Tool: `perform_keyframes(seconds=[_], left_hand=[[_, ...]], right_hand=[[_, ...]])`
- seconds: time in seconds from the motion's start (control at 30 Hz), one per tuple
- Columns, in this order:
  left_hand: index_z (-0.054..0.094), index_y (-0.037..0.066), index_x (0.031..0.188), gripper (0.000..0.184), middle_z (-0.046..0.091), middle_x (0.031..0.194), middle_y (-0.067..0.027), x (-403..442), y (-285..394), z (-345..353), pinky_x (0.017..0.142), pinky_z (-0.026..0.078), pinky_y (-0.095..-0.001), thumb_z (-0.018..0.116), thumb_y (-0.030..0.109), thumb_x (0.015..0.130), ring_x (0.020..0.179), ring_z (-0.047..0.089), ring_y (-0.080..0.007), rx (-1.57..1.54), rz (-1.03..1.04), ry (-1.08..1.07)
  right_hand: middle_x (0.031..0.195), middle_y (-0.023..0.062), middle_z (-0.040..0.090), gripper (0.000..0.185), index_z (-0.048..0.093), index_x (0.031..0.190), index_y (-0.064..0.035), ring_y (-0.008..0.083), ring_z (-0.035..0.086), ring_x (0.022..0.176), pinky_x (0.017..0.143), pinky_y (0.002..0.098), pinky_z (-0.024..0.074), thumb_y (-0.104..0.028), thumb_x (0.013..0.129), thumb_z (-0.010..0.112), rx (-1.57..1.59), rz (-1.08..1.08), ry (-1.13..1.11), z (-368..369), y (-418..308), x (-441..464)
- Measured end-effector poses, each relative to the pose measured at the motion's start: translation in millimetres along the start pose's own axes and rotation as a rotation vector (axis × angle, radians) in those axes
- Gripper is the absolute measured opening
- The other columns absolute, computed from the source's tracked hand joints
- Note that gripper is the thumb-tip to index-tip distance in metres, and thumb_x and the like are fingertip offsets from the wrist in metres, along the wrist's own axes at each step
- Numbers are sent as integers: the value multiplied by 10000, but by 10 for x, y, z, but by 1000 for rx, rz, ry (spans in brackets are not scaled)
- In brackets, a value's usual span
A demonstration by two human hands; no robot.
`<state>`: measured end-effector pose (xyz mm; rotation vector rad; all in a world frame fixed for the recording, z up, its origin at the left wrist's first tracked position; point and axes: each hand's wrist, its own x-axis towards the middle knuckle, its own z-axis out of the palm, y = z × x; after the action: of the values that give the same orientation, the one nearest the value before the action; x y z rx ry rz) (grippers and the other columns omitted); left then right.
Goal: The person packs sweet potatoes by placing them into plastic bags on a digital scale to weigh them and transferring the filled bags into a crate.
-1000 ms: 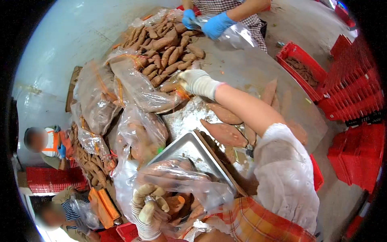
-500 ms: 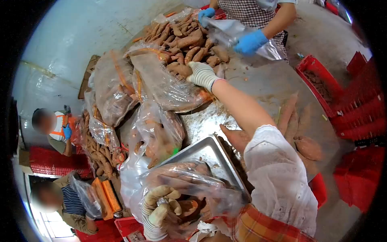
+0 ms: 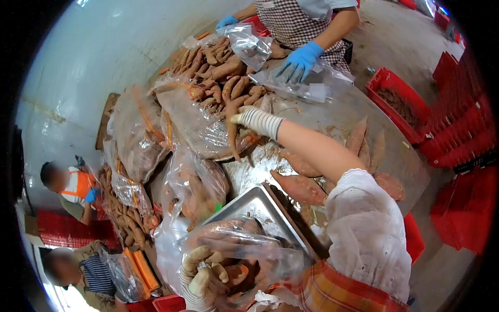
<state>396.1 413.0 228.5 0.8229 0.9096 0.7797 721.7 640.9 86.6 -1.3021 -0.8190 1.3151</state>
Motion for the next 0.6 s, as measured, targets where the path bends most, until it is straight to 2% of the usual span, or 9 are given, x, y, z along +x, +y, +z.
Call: perform_keyframes(seconds=[0.03, 0.07, 0.13, 0.17, 0.27, 0.33, 0.37, 0.5, 0.6], left_hand=[[547, 15, 1169, 369, 621, 1054, -171, 7, -4, -10, 674, 499, -327, 636, 98, 820, 784, 600, -207, -22, -1, 2], [547, 15, 1169, 369, 621, 1054, -171, 16, -7, -18, 674, 499, -327, 636, 98, 820, 784, 600, -207, -11, -1, -1], [487, 55, 1261, 414, 588, 1111, -126, 22, -18, -30, 662, 464, -278, 600, 138, 872, 742, 543, -153, 68, 26, -30], [457, 75, 1307, 436, 572, 1139, -104, 27, -15, -31, 656, 446, -254, 581, 159, 897, 721, 515, -127, 108, 40, -42], [461, 74, 1304, 429, 577, 1130, -102, 51, 49, 7, 655, 438, -241, 576, 149, 898, 724, 516, -122, 130, 50, -85], [465, 73, 1301, 419, 577, 1136, -102, 52, 67, 84, 652, 435, -237, 566, 135, 899, 721, 516, -120, 142, 82, -51], [464, 74, 1302, 419, 575, 1141, -102, 46, 20, 38, 653, 436, -237, 562, 127, 899, 722, 516, -121, 128, 88, -64], [456, 75, 1311, 426, 570, 1159, -105, 25, -32, -18, 663, 437, -239, 552, 103, 897, 724, 519, -123, 103, 91, -66], [453, 74, 1313, 429, 569, 1158, -105, 11, -55, -51, 672, 437, -240, 550, 95, 896, 726, 520, -122, 55, 40, -47]], right_hand=[[1255, 189, 530, 418, 528, 1205, 1, 314, 563, 1070, 874, 385, 499, -203, 843, 572, -306, -83, -56, -35, -45, -42], [1255, 189, 530, 418, 528, 1205, 1, 314, 563, 1070, 874, 385, 499, -203, 843, 572, -297, -87, -51, -62, -28, 58], [1233, 138, 561, 386, 538, 1235, -105, 327, 575, 1053, 895, 403, 474, -207, 865, 497, -916, -237, 154, -133, 5, 374], [1180, 106, 596, 367, 564, 1212, -173, 338, 594, 991, 873, 422, 471, -172, 855, 482, -954, -202, 290, -173, 8, 512], [1191, 114, 560, 364, 553, 1190, -110, 292, 541, 1080, 921, 433, 420, -237, 850, 527, -1248, -305, 460, -523, 147, 875], [1210, 107, 516, 386, 540, 1175, -91, 273, 484, 1147, 942, 418, 396, -300, 851, 542, -1372, -308, 528, -538, 138, 885], [1218, 100, 494, 419, 532, 1166, -86, 261, 471, 1157, 946, 416, 387, -360, 848, 547, -1342, -189, 523, -541, 115, 993], [1149, 119, 580, 336, 619, 1105, -88, 273, 542, 1074, 938, 420, 400, -279, 836, 554, -1489, -53, 486, -508, -101, 1076], [1115, 126, 608, 311, 647, 1091, -104, 280, 543, 1102, 921, 416, 424, -232, 825, 550, -1270, 106, 412, -571, -217, 1116]])
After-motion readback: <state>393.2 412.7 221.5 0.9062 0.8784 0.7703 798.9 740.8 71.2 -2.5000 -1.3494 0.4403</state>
